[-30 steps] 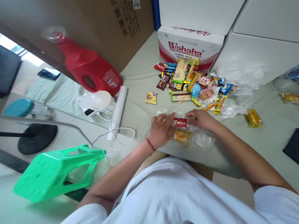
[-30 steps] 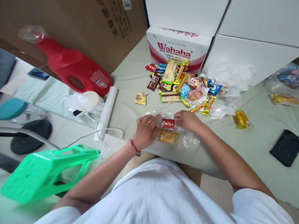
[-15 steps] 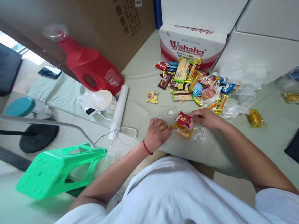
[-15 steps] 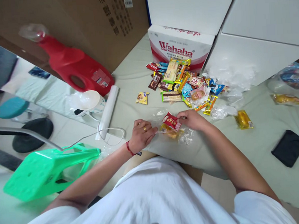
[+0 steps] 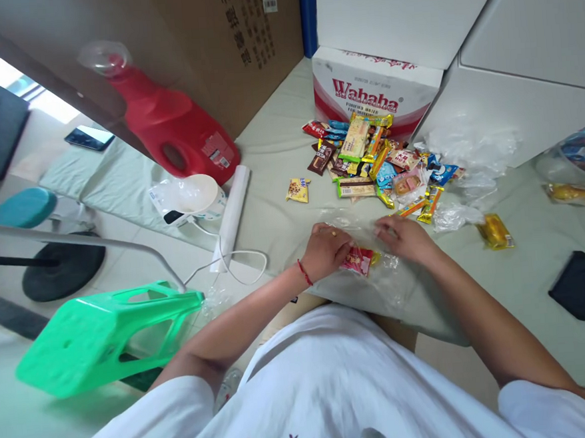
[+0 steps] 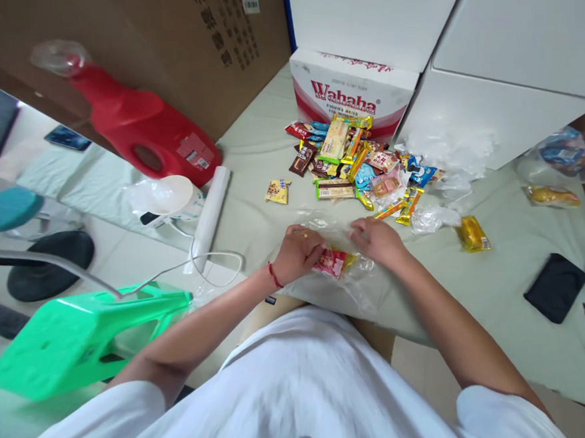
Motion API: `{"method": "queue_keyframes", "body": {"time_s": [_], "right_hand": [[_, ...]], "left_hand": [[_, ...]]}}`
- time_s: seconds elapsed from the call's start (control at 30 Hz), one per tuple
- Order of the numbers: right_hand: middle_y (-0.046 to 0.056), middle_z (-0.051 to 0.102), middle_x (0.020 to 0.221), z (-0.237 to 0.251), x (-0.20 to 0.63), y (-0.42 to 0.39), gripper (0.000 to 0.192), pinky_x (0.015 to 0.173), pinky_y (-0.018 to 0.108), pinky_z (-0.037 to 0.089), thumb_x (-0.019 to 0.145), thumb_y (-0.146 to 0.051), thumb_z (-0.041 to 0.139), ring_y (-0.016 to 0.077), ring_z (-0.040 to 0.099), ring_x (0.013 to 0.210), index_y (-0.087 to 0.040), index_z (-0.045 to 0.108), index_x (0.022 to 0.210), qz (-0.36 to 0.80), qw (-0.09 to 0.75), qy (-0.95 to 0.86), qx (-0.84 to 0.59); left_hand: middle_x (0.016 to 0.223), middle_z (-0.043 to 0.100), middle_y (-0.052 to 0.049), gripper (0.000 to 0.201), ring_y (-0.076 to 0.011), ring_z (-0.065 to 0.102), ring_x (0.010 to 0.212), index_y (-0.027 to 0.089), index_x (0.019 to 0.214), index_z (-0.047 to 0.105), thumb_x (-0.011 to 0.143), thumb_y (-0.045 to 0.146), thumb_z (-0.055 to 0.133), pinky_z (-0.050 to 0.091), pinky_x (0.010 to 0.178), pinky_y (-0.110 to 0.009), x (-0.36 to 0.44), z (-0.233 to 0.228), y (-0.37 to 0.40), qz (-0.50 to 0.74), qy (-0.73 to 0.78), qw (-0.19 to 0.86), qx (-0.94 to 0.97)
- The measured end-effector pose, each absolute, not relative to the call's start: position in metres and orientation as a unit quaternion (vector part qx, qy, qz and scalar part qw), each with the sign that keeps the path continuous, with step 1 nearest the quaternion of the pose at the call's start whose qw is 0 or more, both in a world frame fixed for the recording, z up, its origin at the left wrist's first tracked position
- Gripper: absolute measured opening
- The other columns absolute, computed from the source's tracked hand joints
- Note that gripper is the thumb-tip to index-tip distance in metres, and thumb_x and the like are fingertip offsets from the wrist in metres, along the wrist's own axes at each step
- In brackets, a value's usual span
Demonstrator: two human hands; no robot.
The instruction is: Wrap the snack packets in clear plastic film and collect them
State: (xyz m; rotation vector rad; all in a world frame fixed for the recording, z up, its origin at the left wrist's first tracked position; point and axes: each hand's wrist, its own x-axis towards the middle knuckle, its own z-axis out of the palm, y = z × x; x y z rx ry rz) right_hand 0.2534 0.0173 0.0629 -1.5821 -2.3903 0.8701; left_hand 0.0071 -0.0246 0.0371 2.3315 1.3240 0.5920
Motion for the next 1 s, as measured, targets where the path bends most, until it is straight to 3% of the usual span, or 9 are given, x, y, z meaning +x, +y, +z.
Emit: {"method": "queue_keyframes", "body": {"time_s": [0.1, 0.2, 0.33, 0.5, 0.6, 0.67, 0.8, 0.87, 1.0], "right_hand": [[0.011, 0.073, 0.101, 0.049, 0.259, 0.031, 0.045, 0.085, 0.032, 0.043, 0.09, -0.053, 0.068, 0.0252, 0.062, 0.095, -0.017, 0.074, 0.116, 0.242, 0.058, -0.794, -0.554], [0.006, 0.069, 0.084, 0.04, 0.253, 0.043, 0.029, 0.079, 0.03, 0.042, 0.088, -0.046, 0.069, 0.021, 0.06, 0.083, -0.019, 0.077, 0.095, 0.295, 0.031, -0.793, -0.532], [0.004, 0.063, 0.08, 0.039, 0.245, 0.046, 0.021, 0.074, 0.029, 0.042, 0.088, -0.035, 0.065, 0.0176, 0.057, 0.075, -0.018, 0.076, 0.083, 0.361, 0.107, -0.787, -0.489], [0.006, 0.07, 0.092, 0.045, 0.243, 0.036, 0.028, 0.077, 0.03, 0.045, 0.093, -0.038, 0.058, 0.0189, 0.062, 0.081, -0.02, 0.077, 0.1, 0.427, 0.189, -0.762, -0.449], [0.005, 0.073, 0.102, 0.049, 0.242, 0.033, 0.032, 0.085, 0.032, 0.047, 0.094, -0.043, 0.057, 0.0198, 0.064, 0.091, -0.021, 0.077, 0.106, 0.484, 0.202, -0.733, -0.433], [0.003, 0.07, 0.088, 0.054, 0.24, 0.034, 0.038, 0.077, 0.03, 0.045, 0.095, -0.049, 0.056, 0.0172, 0.06, 0.079, -0.02, 0.076, 0.108, 0.525, 0.189, -0.708, -0.434], [-0.007, 0.042, 0.058, 0.069, 0.234, 0.033, 0.048, 0.057, 0.025, 0.03, 0.097, -0.059, 0.051, 0.0117, 0.037, 0.055, -0.019, 0.072, 0.113, 0.573, 0.147, -0.689, -0.419], [-0.008, 0.04, 0.059, 0.073, 0.231, 0.03, 0.049, 0.056, 0.025, 0.029, 0.095, -0.059, 0.054, 0.0117, 0.036, 0.055, -0.019, 0.068, 0.12, 0.574, 0.125, -0.7, -0.407], [-0.001, 0.058, 0.076, 0.069, 0.229, 0.03, 0.055, 0.066, 0.029, 0.041, 0.09, -0.058, 0.06, 0.0168, 0.052, 0.069, -0.016, 0.061, 0.126, 0.44, 0.123, -0.729, -0.51]], "left_hand": [[0.09, 0.072, -0.006, 0.022, -0.026, 0.061, 0.109, 0.023, 0.086, 0.074, 0.096, 0.028, 0.054, 0.033, 0.102, -0.048, 0.012, 0.038, -0.022, 0.221, 0.478, 0.18, 0.831], [0.094, 0.072, -0.006, 0.016, -0.0277, 0.057, 0.113, 0.022, 0.078, 0.073, 0.089, 0.026, 0.061, 0.032, 0.102, -0.049, 0.015, 0.04, -0.02, 0.222, 0.516, 0.172, 0.809], [0.093, 0.071, -0.008, 0.015, -0.0292, 0.056, 0.114, 0.02, 0.071, 0.07, 0.085, 0.023, 0.064, 0.034, 0.099, -0.05, 0.019, 0.038, -0.016, 0.198, 0.587, 0.174, 0.765], [0.088, 0.069, -0.01, 0.017, -0.0306, 0.055, 0.112, 0.02, 0.068, 0.068, 0.084, 0.023, 0.064, 0.036, 0.097, -0.051, 0.022, 0.036, -0.014, 0.155, 0.625, 0.172, 0.745], [0.103, 0.07, -0.012, 0.012, -0.0331, 0.052, 0.118, 0.02, 0.069, 0.07, 0.08, 0.021, 0.066, 0.037, 0.099, -0.052, 0.024, 0.039, -0.014, 0.151, 0.639, 0.139, 0.742], [0.117, 0.068, -0.012, 0.007, -0.0353, 0.048, 0.128, 0.02, 0.073, 0.073, 0.078, 0.02, 0.068, 0.035, 0.105, -0.054, 0.026, 0.042, -0.015, 0.148, 0.64, 0.121, 0.744], [0.134, 0.063, -0.012, 0.009, -0.0387, 0.034, 0.148, 0.02, 0.082, 0.075, 0.077, 0.018, 0.067, 0.022, 0.12, -0.06, 0.031, 0.045, -0.015, 0.137, 0.65, 0.121, 0.738], [0.137, 0.062, -0.013, 0.011, -0.04, 0.029, 0.152, 0.02, 0.085, 0.073, 0.077, 0.017, 0.067, 0.018, 0.122, -0.064, 0.033, 0.043, -0.014, 0.137, 0.654, 0.141, 0.731], [0.146, 0.055, -0.017, 0.035, -0.041, 0.034, 0.15, 0.021, 0.108, 0.067, 0.074, 0.021, 0.073, 0.026, 0.12, -0.063, 0.031, 0.036, -0.014, 0.176, 0.682, 0.195, 0.682]]}}
